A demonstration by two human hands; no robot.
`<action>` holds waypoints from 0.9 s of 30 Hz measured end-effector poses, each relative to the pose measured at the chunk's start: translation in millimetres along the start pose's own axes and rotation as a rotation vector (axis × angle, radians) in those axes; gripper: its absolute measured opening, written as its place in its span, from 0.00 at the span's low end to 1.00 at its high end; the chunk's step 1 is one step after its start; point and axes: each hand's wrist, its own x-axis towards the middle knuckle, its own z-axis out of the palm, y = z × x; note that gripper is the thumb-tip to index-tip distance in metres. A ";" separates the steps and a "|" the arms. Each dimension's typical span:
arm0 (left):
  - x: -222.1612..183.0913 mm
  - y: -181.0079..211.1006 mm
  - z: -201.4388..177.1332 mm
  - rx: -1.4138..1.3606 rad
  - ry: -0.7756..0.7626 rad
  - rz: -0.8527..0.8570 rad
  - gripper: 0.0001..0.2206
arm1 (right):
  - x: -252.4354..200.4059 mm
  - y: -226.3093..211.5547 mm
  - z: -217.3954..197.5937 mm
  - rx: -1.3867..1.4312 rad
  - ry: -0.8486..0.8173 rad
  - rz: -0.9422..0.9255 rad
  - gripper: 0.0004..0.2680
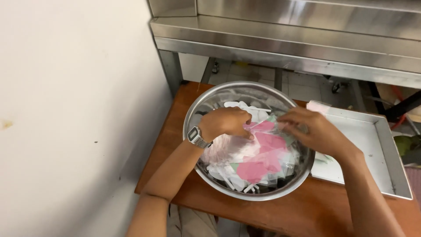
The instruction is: Packaging plastic spoons and pink napkins into small plastic bags and organizing them in a tray.
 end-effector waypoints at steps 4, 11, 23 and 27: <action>-3.8 -2.8 0.1 0.020 0.015 0.038 0.26 | 17.0 -31.1 4.0 -0.134 -0.397 0.230 0.14; -10.5 -2.8 -7.6 -0.015 0.028 0.069 0.24 | 26.1 -33.6 13.2 -0.148 -0.493 0.344 0.21; -14.9 7.9 -7.5 -0.177 0.378 0.343 0.21 | 27.8 0.7 4.3 -0.056 -0.117 0.107 0.04; -11.9 10.2 -7.2 -0.183 0.406 0.320 0.17 | 21.5 -13.0 -5.2 0.096 -0.042 0.134 0.09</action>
